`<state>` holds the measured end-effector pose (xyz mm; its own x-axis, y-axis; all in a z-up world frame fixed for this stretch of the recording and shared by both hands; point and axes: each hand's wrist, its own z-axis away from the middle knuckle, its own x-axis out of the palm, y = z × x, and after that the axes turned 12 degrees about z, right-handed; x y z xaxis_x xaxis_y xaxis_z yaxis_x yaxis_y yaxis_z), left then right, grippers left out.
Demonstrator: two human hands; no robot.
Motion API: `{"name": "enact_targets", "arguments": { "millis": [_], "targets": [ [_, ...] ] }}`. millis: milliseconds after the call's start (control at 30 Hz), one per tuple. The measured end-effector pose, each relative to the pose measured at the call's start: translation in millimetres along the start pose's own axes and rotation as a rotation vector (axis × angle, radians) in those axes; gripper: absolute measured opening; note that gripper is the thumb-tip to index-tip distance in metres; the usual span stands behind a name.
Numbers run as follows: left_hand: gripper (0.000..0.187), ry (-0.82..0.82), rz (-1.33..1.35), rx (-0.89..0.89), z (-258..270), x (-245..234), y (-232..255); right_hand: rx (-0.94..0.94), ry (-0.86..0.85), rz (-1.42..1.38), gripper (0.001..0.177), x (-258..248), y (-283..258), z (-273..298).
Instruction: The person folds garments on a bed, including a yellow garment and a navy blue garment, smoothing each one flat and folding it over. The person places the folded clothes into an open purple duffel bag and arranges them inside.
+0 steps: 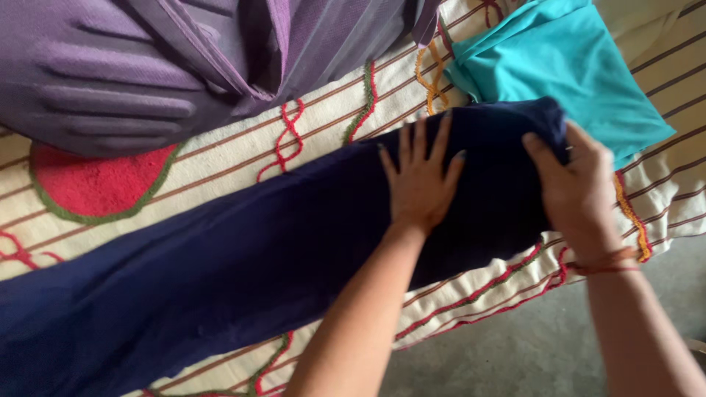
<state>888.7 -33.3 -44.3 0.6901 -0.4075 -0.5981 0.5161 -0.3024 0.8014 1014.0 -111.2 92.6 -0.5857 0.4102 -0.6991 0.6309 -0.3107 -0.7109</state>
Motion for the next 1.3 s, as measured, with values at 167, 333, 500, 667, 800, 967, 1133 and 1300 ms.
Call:
{"name": "enact_targets", "arguments": {
  "millis": [167,333,500,667,800,967,1133,1300],
  "targets": [
    [0.041,0.279,-0.061,0.314,-3.8,-13.2,-15.3,-0.12,0.038,0.495,0.027,20.5,-47.0,10.6],
    [0.069,0.129,1.154,-0.796,21.6,-120.2,-68.3,0.08,-0.301,0.648,0.034,116.1,-111.3,62.3],
    [0.061,0.102,0.981,-0.872,70.5,-194.8,-111.1,-0.172,-0.465,0.327,0.064,212.1,-146.3,124.3],
    [0.043,0.182,0.497,-0.691,84.1,-195.5,-134.6,-0.171,-0.548,0.348,0.074,235.3,-152.3,142.9],
    [0.038,0.398,0.54,-0.526,93.7,-206.1,-140.7,-0.023,-0.54,0.222,0.08,217.1,-176.5,145.2],
    [0.042,0.39,0.298,-0.649,103.4,-243.8,-158.2,0.187,-0.714,0.307,0.029,217.2,-188.3,140.4],
    [0.038,0.46,-0.01,-0.102,114.0,-252.8,-147.5,-0.218,-0.117,0.534,0.043,233.4,-136.1,101.3],
    [0.046,0.209,-0.22,0.168,118.9,-204.9,-119.0,-0.414,-0.128,0.799,0.062,260.3,-95.9,83.4]
  ]
}}
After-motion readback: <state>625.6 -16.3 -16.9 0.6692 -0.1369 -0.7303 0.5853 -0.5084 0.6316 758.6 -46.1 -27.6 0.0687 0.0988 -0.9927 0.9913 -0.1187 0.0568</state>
